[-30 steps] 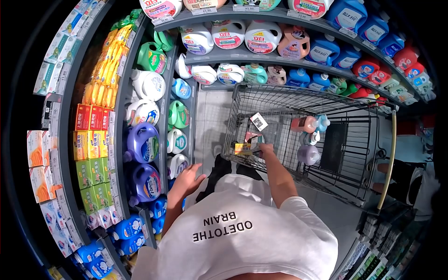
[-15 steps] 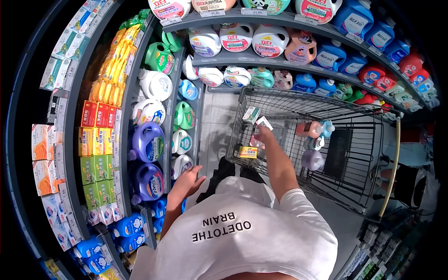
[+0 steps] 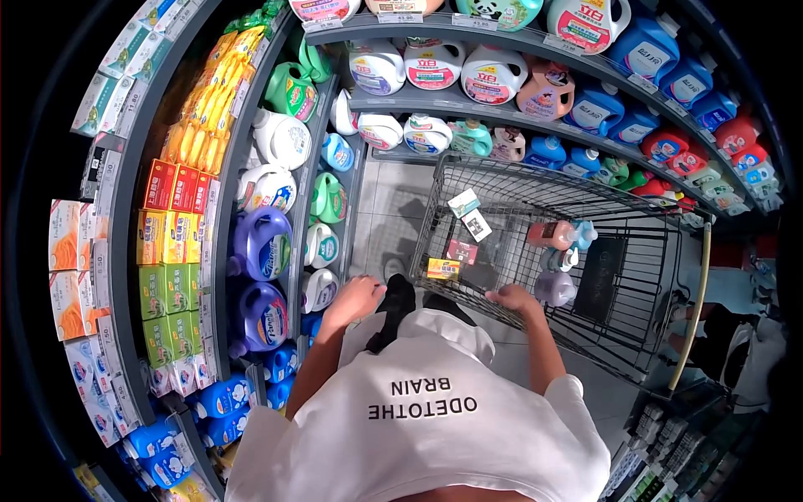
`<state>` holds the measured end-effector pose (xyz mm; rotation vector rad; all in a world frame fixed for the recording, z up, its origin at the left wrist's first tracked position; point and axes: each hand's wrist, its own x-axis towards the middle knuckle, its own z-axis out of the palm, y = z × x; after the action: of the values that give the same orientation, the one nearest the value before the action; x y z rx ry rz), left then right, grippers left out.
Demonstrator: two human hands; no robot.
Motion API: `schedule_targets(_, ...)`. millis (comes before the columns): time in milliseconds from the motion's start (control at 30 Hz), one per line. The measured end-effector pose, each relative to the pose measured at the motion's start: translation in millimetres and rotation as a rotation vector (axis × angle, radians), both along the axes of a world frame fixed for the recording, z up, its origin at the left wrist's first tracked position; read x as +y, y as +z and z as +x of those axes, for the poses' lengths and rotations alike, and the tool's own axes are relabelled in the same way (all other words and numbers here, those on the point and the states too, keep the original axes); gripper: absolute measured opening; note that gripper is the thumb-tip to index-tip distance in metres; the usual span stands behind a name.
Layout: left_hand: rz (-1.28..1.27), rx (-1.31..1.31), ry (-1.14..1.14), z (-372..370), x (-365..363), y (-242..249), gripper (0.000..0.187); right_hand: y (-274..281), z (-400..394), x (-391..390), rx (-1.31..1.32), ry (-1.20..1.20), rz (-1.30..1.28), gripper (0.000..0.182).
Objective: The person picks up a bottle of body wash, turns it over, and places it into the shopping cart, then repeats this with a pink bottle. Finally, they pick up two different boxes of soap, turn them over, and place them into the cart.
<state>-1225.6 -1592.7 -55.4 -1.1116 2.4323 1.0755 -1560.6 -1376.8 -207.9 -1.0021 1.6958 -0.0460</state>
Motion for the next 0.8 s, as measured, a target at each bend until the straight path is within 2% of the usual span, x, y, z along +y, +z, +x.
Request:
schedule_targets(33,-0.042,-0.004,0.014,-6.8,1.0,-1.2,0.032,5.5,-2.1,10.1,-0.002,0.034,0.078,0.073)
schedule_targets(67,-0.005,-0.008,0.024,-9.0,3.4,-13.3,0.033,12.9,1.2,23.2,-0.068,-0.016,0.047,0.074)
schedule_targets(133,0.046,-0.012,0.057,-9.2,-2.1,-65.3,0.034,27.0,11.6,40.9,-0.153,-0.069,0.044,0.071)
schedule_targets(200,0.204,-0.031,0.097,-7.9,-1.5,-115.5,0.037,19.7,28.5,57.8,-0.054,-0.138,-0.149,0.064)
schedule_targets(233,0.185,-0.09,0.088,-10.4,1.5,-135.3,0.035,20.7,32.3,58.5,0.068,-0.086,-0.078,0.062)
schedule_targets(267,0.168,-0.148,0.076,-14.8,4.8,-148.3,0.033,12.4,36.5,63.5,0.18,-0.102,-0.161,0.049)
schedule_targets(300,0.26,-0.16,0.024,-19.7,5.3,-151.7,0.031,12.8,39.4,63.9,0.222,-0.121,-0.224,0.046)
schedule_targets(333,0.393,-0.199,0.082,-21.6,9.1,-167.0,0.028,13.2,41.5,64.7,0.261,-0.142,-0.285,0.042)
schedule_targets(367,0.517,-0.247,0.144,-23.4,12.7,-182.5,0.026,8.2,40.5,68.1,0.23,-0.127,-0.279,0.042)
schedule_targets(400,0.682,-0.318,0.317,-23.7,16.6,-206.3,0.025,-1.5,38.3,72.7,0.199,-0.114,-0.27,0.042)
schedule_targets(433,0.788,-0.2,0.426,-27.0,19.9,-193.0,0.025,-1.7,35.6,71.1,0.171,-0.101,-0.263,0.041)
schedule_targets(533,0.718,-0.237,0.447,-44.7,25.0,-179.8,0.022,-0.3,36.1,72.2,0.128,-0.095,-0.218,0.042)
schedule_targets(600,0.76,-0.141,0.575,-44.3,31.6,-168.5,0.021,0.6,38.8,74.1,0.151,-0.065,-0.212,0.039)
schedule_targets(667,0.777,-0.196,0.446,-44.0,32.7,-167.4,0.019,-20.9,38.1,86.3,0.166,-0.011,-0.265,0.04)
schedule_targets(700,0.77,-0.107,0.52,-42.5,37.1,-149.1,0.018,-22.0,39.8,89.8,0.178,-0.017,-0.29,0.039)
schedule_targets(800,0.729,0.001,0.476,-39.8,38.9,-125.5,0.018,-17.3,47.4,92.9,0.138,-0.092,-0.289,0.033)
